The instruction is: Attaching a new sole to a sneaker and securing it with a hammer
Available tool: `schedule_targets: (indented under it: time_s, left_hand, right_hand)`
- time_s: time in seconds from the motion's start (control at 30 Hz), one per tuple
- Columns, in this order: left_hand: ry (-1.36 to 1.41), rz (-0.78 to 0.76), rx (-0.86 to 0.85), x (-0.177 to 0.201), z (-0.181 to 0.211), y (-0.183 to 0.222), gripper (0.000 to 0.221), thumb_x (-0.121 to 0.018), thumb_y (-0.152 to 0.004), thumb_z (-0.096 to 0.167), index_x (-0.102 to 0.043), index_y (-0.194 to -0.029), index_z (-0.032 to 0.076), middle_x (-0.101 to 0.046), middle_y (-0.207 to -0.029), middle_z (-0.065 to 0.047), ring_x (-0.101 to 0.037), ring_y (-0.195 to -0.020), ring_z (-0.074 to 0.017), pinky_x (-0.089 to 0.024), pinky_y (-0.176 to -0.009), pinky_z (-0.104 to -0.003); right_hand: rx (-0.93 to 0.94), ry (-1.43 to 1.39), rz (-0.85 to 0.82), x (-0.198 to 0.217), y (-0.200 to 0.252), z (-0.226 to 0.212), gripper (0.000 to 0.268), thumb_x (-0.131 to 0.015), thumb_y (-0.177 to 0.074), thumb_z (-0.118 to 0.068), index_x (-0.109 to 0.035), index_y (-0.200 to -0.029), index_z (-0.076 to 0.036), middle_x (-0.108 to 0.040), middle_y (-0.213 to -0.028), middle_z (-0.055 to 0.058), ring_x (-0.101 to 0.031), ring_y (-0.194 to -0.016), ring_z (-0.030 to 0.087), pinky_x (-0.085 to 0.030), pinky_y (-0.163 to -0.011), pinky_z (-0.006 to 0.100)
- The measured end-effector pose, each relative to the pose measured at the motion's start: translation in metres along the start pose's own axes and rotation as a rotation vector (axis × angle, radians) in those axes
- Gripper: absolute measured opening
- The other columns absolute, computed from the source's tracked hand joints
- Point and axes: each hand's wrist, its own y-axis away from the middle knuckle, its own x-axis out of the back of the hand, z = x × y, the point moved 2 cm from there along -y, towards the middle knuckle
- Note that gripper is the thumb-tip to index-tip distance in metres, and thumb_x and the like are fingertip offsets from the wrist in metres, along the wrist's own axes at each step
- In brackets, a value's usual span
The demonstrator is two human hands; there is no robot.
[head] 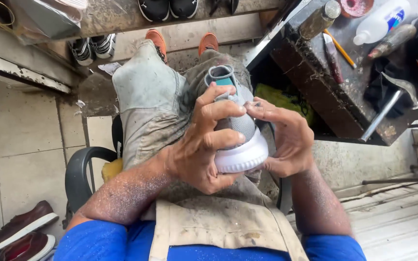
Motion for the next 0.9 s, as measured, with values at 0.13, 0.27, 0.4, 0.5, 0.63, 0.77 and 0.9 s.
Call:
schedule_targets:
  time_s: [0.13, 0.27, 0.4, 0.5, 0.63, 0.77, 0.9]
  left_hand:
    - [-0.077, 0.004, 0.046, 0.001, 0.006, -0.006, 0.059, -0.074, -0.084, 0.022, -0.038, -0.13, 0.015, -0.039, -0.143, -0.021, -0.037, -0.138, -0.0507, -0.032, -0.123, -0.075]
    - [-0.094, -0.026, 0.143, 0.023, 0.01, -0.003, 0.059, -0.08, -0.077, 0.027, -0.044, -0.123, 0.022, -0.04, -0.144, -0.017, -0.036, -0.141, -0.0489, -0.034, -0.12, -0.069]
    - [-0.287, 0.179, 0.342, 0.054, -0.002, 0.031, 0.066, -0.079, -0.076, 0.048, -0.048, -0.118, 0.008, -0.046, -0.132, -0.021, -0.05, -0.132, -0.0403, -0.043, -0.122, -0.054]
    - [-0.21, 0.457, 0.636, 0.076, -0.032, 0.106, 0.062, -0.073, -0.081, 0.037, -0.046, -0.126, 0.004, -0.049, -0.13, -0.018, -0.052, -0.12, -0.0288, -0.044, -0.107, -0.039]
    - [-0.591, 0.054, 0.517, 0.112, -0.071, 0.215, 0.042, -0.057, -0.09, -0.011, -0.051, -0.132, -0.014, -0.042, -0.148, -0.049, -0.049, -0.136, -0.0684, -0.038, -0.122, -0.062]
    - [-1.01, -0.034, 0.564, 0.121, -0.089, 0.222, 0.036, -0.034, -0.127, 0.0, -0.061, -0.116, -0.021, -0.062, -0.122, -0.04, -0.06, -0.108, -0.0583, -0.052, -0.1, -0.06]
    - [-0.795, 0.257, 0.433, 0.113, -0.091, 0.133, 0.029, -0.05, -0.123, 0.007, -0.065, -0.126, -0.019, -0.068, -0.123, -0.036, -0.063, -0.111, -0.0494, -0.049, -0.102, -0.055]
  right_hand:
    - [-0.113, -0.003, -0.019, 0.008, -0.001, 0.005, 0.085, -0.088, -0.073, -0.036, -0.047, -0.134, 0.006, -0.067, -0.128, 0.023, -0.067, -0.128, 0.033, -0.041, -0.131, 0.054]
    - [-0.198, 0.118, -0.081, -0.003, -0.022, 0.002, 0.074, -0.084, -0.078, -0.044, -0.06, -0.133, 0.0, -0.068, -0.134, 0.016, -0.066, -0.131, 0.022, -0.04, -0.129, 0.04]
    - [-0.193, 0.331, -0.114, 0.009, -0.018, 0.03, 0.084, -0.092, -0.077, -0.04, -0.05, -0.142, -0.008, -0.061, -0.145, 0.014, -0.062, -0.137, 0.026, -0.049, -0.122, 0.04]
    - [-0.267, 0.705, 0.027, 0.072, -0.005, 0.055, 0.06, -0.094, -0.079, -0.029, -0.061, -0.125, -0.008, -0.067, -0.132, 0.014, -0.067, -0.123, 0.027, -0.052, -0.111, 0.039]
    - [-0.564, 1.258, 0.229, 0.183, 0.035, 0.116, 0.036, -0.082, -0.085, -0.025, -0.068, -0.115, -0.009, -0.072, -0.115, 0.012, -0.068, -0.105, 0.031, -0.053, -0.09, 0.044]
    - [-0.705, 1.387, 0.136, 0.245, 0.061, 0.177, 0.027, -0.072, -0.091, -0.033, -0.069, -0.111, -0.014, -0.067, -0.111, 0.013, -0.063, -0.1, 0.038, -0.048, -0.088, 0.051]
    - [-0.613, 1.621, 0.117, 0.262, 0.059, 0.192, 0.01, -0.067, -0.088, -0.024, -0.072, -0.091, -0.015, -0.071, -0.087, 0.013, -0.062, -0.078, 0.042, -0.047, -0.066, 0.053]
